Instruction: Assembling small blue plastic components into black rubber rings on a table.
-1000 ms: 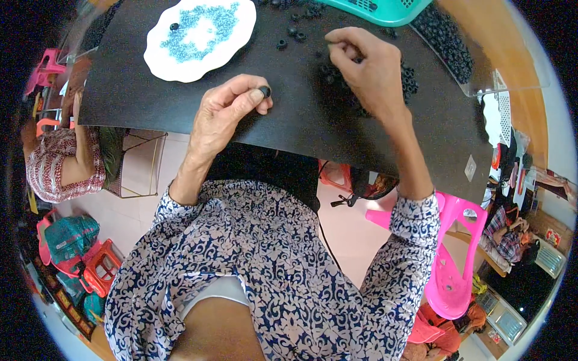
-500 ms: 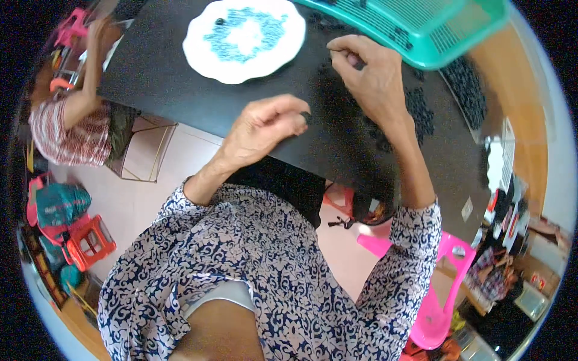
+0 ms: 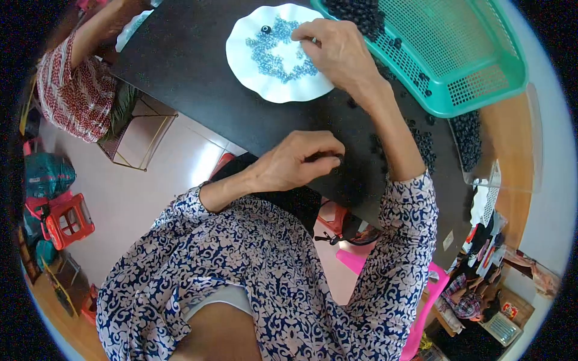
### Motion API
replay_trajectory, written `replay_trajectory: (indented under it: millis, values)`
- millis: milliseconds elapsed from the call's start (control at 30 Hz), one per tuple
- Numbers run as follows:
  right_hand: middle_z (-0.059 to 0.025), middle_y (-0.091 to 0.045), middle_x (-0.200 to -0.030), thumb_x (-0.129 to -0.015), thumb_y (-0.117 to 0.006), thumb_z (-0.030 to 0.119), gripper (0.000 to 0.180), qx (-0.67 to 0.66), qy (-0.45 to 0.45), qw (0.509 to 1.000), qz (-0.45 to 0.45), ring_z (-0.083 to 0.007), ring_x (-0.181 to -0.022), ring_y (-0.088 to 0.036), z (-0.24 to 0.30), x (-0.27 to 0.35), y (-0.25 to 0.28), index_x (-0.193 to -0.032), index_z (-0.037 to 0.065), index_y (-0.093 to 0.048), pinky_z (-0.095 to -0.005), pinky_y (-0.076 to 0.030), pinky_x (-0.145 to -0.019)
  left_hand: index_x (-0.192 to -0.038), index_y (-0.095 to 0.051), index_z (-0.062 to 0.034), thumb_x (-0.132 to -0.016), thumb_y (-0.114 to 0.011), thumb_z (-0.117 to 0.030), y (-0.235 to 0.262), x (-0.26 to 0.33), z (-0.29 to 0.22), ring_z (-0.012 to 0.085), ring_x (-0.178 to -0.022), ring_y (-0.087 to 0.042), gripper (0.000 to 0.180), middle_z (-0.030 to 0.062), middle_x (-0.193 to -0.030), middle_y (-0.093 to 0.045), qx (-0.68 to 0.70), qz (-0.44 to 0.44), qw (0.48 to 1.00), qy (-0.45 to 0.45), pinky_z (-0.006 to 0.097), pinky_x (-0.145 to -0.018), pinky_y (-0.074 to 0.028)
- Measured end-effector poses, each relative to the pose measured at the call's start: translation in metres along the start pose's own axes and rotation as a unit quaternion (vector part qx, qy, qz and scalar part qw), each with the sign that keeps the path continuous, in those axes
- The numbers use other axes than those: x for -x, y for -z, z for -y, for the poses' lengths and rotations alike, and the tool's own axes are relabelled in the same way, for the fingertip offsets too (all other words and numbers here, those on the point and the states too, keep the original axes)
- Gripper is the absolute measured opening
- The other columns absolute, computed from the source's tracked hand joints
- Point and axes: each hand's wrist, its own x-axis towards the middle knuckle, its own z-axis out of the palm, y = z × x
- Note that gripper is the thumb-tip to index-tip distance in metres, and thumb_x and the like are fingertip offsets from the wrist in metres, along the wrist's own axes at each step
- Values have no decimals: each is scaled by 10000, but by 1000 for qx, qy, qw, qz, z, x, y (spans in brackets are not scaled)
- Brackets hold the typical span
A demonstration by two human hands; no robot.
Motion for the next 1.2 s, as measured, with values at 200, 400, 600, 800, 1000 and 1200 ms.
replay_trajectory:
  millis: [200,400,600,800,1000,1200]
  values:
    - [-109,-686,-876,-811,-641,97,152,5,-30,998,50,-237,-764,-663,2,-5,-4,-942,48,-701,-320,-524,-702,-920,-560,38,-847,-578,-73,-4,1,0,280,-709,-572,134,156,-798,-566,18,8,999,-25,363,-639,-451]
    - [-93,-693,-872,-808,-651,108,153,0,-23,998,50,-214,-746,-656,-2,-6,-6,-942,49,-698,-308,-520,-689,-917,-555,41,-840,-588,-67,-6,0,-3,278,-695,-563,136,156,-790,-558,29,4,999,-38,371,-626,-443]
    - [-35,-670,-788,-804,-672,115,152,-57,-84,995,17,-115,-669,-576,-7,-3,9,-939,52,-702,-255,-483,-655,-924,-558,43,-836,-601,-62,-13,-3,0,286,-694,-562,144,157,-791,-554,40,-3,999,-31,376,-616,-438]
    - [-57,-679,-786,-785,-677,127,161,-46,-53,997,30,-141,-668,-602,-10,-3,0,-923,49,-701,-270,-499,-645,-919,-560,45,-838,-599,-68,-10,-8,0,292,-704,-569,144,157,-794,-555,42,11,999,-23,378,-624,-447]
    - [-89,-689,-803,-749,-659,100,172,37,-25,997,55,-200,-673,-637,-8,-7,-9,-909,49,-695,-301,-523,-657,-915,-557,45,-833,-594,-60,-12,-10,0,297,-712,-574,139,158,-792,-552,47,11,999,-23,382,-629,-449]
    - [-61,-682,-781,-751,-662,83,202,-11,-67,997,27,-161,-668,-640,-5,0,-2,-950,58,-685,-277,-520,-672,-918,-559,44,-830,-600,-61,-11,-13,1,291,-717,-578,143,159,-797,-565,58,15,998,-11,369,-636,-454]
